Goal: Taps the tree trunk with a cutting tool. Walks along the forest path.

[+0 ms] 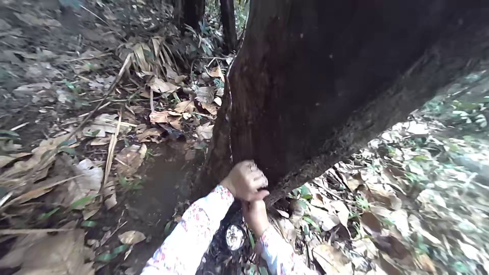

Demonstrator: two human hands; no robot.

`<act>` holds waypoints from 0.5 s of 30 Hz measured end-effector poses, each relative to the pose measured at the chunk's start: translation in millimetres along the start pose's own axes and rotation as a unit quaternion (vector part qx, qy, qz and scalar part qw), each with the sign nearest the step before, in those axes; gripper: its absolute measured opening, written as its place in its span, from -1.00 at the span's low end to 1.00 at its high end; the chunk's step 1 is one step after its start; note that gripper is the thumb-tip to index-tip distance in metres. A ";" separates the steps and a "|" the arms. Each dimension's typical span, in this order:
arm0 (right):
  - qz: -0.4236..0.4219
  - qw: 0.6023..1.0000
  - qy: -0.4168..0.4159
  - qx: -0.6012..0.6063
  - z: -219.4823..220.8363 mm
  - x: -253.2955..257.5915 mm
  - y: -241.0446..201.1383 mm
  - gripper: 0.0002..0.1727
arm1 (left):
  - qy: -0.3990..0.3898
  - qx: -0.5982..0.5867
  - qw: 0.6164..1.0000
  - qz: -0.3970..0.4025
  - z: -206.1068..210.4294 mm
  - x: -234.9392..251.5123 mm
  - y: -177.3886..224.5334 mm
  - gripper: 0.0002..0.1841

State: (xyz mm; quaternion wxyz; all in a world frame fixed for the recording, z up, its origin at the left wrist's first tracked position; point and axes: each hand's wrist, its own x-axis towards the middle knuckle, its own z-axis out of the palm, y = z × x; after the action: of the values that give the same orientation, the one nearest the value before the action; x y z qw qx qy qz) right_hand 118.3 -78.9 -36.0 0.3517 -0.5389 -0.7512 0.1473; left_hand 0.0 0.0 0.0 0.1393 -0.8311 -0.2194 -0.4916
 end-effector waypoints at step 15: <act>-0.081 0.986 0.138 0.040 97.5 33.0 47.5 -0.68 | 0.021 0.074 0.983 0.166 36.4 -33.3 -63.9 -0.32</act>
State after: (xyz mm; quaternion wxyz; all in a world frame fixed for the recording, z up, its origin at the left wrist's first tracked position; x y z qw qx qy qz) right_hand 79.1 -15.5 -121.5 0.4841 -0.4767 -0.7302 0.0719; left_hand -18.5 64.0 -45.6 0.2842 -0.8329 -0.1115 -0.4615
